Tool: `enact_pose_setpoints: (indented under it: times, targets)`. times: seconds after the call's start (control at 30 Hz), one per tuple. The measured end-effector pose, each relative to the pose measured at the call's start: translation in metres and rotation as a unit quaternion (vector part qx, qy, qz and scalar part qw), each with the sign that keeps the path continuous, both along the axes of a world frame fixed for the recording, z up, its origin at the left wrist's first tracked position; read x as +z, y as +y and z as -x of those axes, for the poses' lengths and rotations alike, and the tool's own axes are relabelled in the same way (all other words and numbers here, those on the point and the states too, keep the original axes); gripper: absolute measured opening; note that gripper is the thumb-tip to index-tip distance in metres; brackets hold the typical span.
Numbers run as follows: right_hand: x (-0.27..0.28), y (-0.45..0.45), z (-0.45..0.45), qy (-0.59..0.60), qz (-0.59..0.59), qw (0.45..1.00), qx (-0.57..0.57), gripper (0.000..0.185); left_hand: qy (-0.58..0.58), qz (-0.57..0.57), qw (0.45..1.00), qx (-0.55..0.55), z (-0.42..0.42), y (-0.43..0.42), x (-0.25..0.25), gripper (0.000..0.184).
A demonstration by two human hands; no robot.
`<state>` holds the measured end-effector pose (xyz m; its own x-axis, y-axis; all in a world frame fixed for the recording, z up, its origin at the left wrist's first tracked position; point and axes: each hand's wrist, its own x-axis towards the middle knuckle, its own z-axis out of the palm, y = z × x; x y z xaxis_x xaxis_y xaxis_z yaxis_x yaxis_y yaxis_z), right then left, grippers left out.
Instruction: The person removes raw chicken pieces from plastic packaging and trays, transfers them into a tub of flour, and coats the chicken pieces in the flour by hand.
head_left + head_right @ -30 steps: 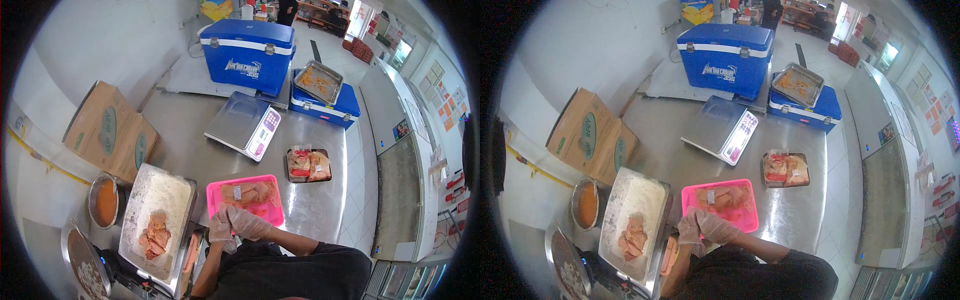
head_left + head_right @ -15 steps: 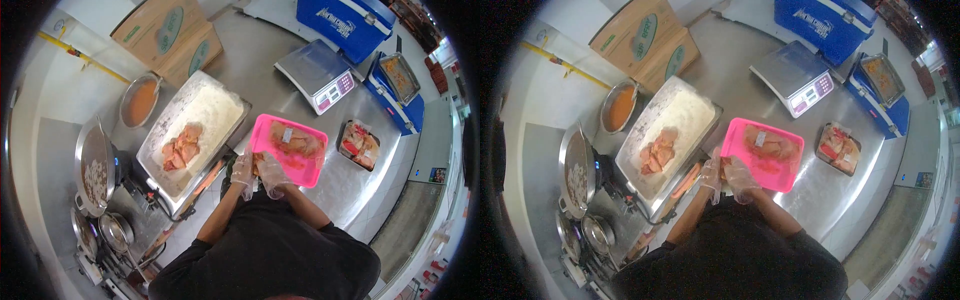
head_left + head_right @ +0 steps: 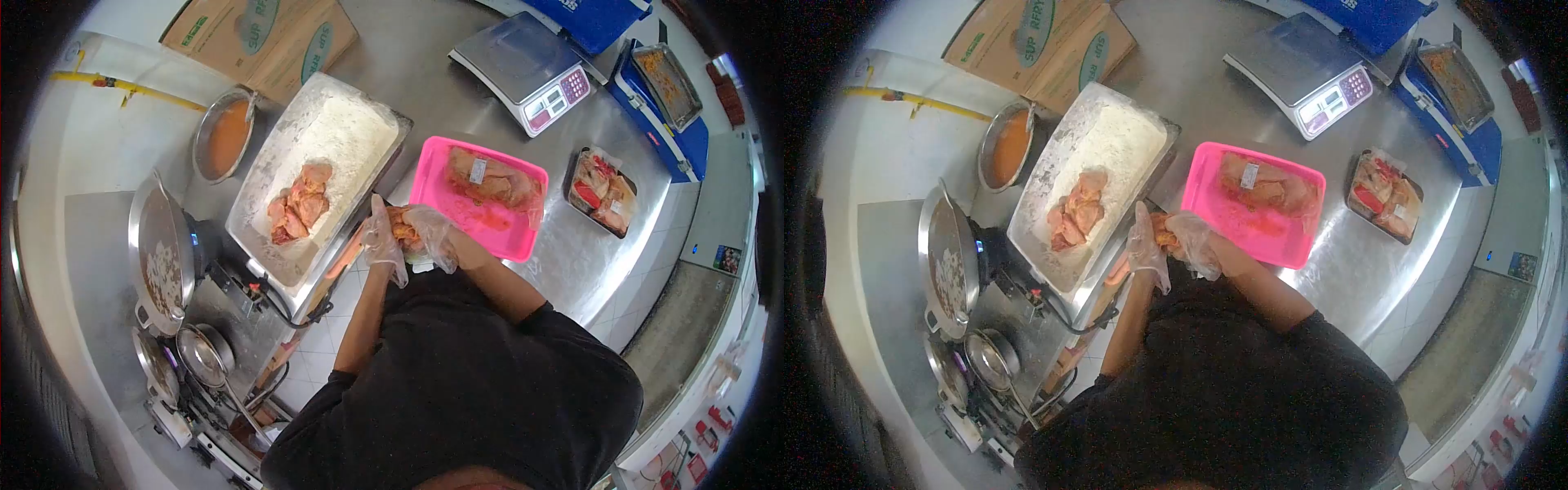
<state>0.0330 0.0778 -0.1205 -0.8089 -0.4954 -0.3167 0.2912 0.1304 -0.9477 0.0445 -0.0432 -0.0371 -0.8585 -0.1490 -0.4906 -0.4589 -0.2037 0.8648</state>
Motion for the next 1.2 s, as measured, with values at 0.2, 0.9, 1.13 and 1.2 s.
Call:
enact_pose_setpoints:
  times: [0.2,0.9,1.13,1.2]
  targets:
    - [0.083,0.001,-0.001,-0.026,0.021,0.994,-0.107,0.033,0.025,0.142,0.985,-0.092,0.015,-0.017,0.005,0.068]
    - [0.11,-0.012,0.007,0.03,-0.071,0.982,-0.174,0.027,0.018,0.164,0.984,-0.061,0.026,-0.025,0.0,0.061]
    - [0.113,-0.008,0.019,-0.187,0.119,0.959,-0.177,0.034,-0.025,0.149,0.988,0.01,0.023,-0.018,0.032,0.055]
    - [0.126,0.002,0.023,-0.16,0.171,0.96,-0.154,0.038,0.177,0.488,0.851,-0.076,0.028,-0.053,-0.006,0.051]
